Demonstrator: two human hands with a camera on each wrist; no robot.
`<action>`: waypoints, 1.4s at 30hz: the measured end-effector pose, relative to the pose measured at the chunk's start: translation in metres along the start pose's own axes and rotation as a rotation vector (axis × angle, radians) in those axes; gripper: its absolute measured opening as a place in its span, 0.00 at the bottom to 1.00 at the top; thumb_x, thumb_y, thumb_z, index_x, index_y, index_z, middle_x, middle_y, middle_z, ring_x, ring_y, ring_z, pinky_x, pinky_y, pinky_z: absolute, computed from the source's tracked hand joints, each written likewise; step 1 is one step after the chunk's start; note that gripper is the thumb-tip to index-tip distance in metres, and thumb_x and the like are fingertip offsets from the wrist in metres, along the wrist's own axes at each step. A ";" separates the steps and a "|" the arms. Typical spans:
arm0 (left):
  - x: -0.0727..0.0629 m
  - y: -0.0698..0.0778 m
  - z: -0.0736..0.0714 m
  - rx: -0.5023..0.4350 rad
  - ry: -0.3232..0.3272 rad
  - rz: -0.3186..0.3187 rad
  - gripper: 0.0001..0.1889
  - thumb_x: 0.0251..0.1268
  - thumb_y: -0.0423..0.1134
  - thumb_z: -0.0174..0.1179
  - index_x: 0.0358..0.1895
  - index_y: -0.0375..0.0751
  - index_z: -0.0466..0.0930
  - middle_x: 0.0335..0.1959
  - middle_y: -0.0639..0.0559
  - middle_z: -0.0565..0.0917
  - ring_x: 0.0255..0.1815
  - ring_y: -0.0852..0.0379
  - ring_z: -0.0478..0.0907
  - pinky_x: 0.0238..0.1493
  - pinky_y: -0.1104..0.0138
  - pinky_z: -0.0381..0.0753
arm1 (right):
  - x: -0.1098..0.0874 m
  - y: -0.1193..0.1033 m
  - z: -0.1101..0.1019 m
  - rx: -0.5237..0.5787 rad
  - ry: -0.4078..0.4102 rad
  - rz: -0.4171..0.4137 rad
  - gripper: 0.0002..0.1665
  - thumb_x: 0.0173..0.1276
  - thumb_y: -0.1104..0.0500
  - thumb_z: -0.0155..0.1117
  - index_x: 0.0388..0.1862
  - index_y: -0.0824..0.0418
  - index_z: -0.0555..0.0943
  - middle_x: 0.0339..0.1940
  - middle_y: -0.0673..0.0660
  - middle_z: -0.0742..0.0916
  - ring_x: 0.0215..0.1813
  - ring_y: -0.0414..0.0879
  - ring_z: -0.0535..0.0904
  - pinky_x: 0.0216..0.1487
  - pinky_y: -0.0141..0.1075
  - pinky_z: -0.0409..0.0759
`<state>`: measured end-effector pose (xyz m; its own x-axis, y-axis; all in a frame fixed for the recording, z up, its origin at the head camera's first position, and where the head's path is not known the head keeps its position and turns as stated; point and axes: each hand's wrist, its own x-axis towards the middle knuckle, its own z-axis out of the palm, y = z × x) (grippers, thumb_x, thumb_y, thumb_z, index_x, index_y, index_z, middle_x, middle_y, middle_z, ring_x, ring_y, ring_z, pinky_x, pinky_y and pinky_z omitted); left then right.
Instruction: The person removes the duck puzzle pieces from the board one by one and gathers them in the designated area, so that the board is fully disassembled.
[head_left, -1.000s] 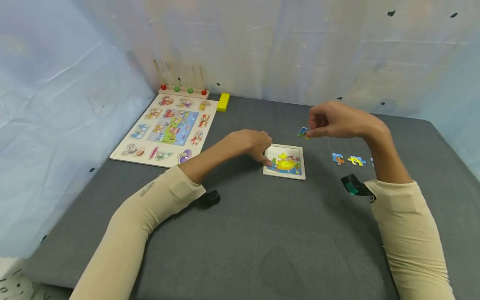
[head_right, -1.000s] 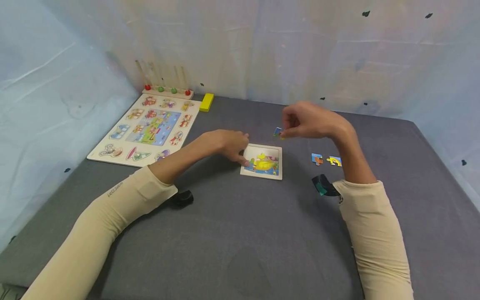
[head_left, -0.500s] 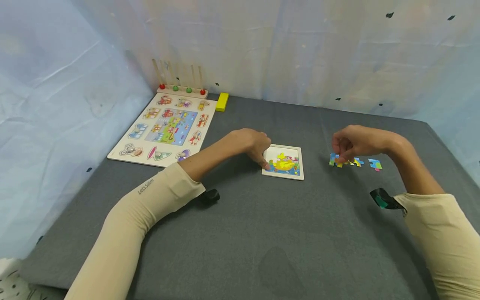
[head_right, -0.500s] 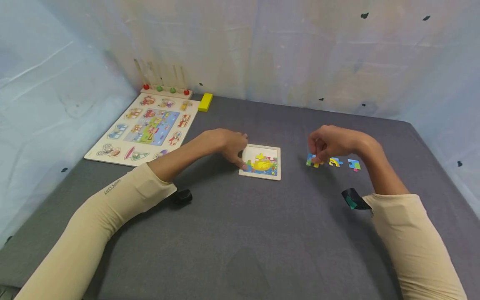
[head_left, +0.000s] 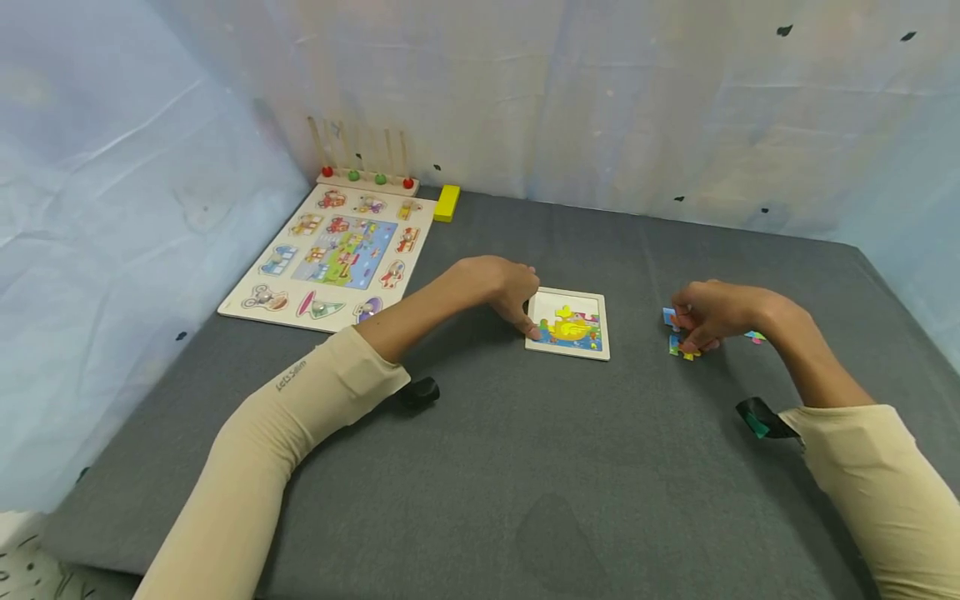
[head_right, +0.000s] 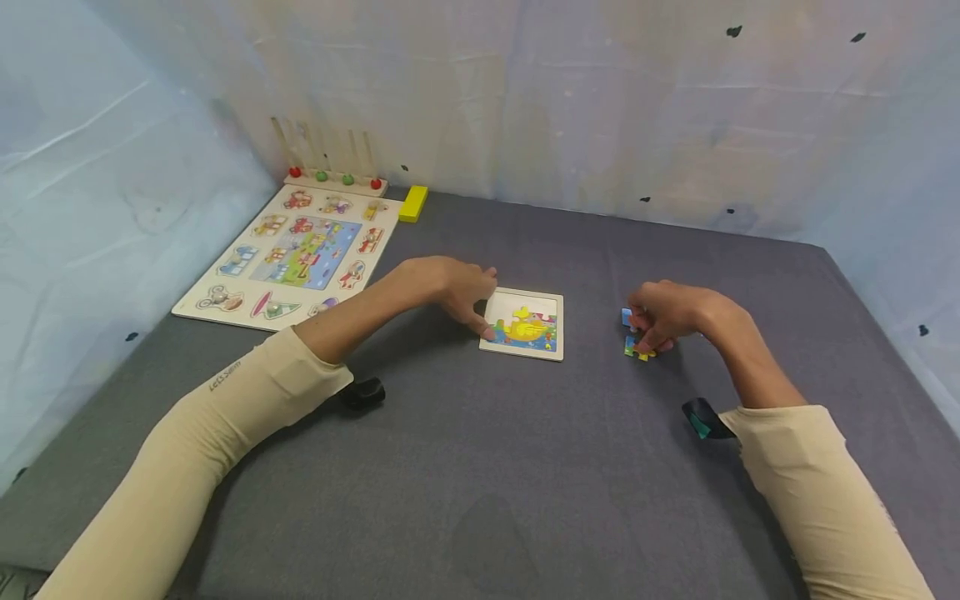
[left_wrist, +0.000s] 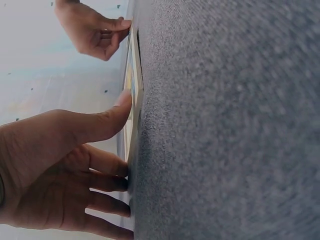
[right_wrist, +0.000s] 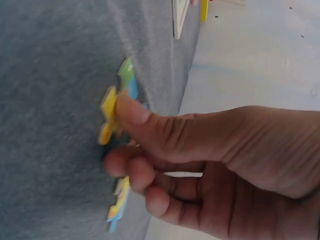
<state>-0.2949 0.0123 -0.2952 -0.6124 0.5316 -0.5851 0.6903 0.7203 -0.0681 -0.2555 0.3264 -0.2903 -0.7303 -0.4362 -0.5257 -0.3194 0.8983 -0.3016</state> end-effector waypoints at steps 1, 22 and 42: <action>0.000 -0.001 0.000 -0.002 -0.009 -0.001 0.48 0.70 0.73 0.55 0.81 0.40 0.63 0.87 0.41 0.54 0.87 0.44 0.55 0.84 0.48 0.60 | 0.000 -0.002 -0.001 -0.016 0.001 0.005 0.18 0.66 0.63 0.76 0.30 0.61 0.71 0.27 0.52 0.79 0.29 0.44 0.77 0.31 0.36 0.74; 0.003 0.008 0.003 0.062 0.026 0.002 0.44 0.73 0.70 0.55 0.77 0.39 0.67 0.74 0.44 0.74 0.74 0.48 0.73 0.75 0.53 0.73 | 0.039 -0.078 -0.036 -0.143 0.116 -0.262 0.16 0.74 0.61 0.69 0.57 0.63 0.80 0.45 0.57 0.89 0.46 0.46 0.86 0.48 0.46 0.85; 0.001 0.006 -0.001 0.036 -0.002 0.003 0.46 0.66 0.76 0.57 0.72 0.42 0.72 0.80 0.43 0.70 0.83 0.45 0.64 0.75 0.53 0.73 | 0.080 -0.099 -0.002 -0.142 0.114 -0.281 0.14 0.70 0.61 0.74 0.49 0.65 0.82 0.36 0.58 0.85 0.35 0.46 0.78 0.41 0.39 0.78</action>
<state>-0.2920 0.0176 -0.2949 -0.6100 0.5328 -0.5866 0.7052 0.7026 -0.0952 -0.2833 0.2026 -0.3006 -0.6621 -0.6665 -0.3426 -0.5933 0.7455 -0.3038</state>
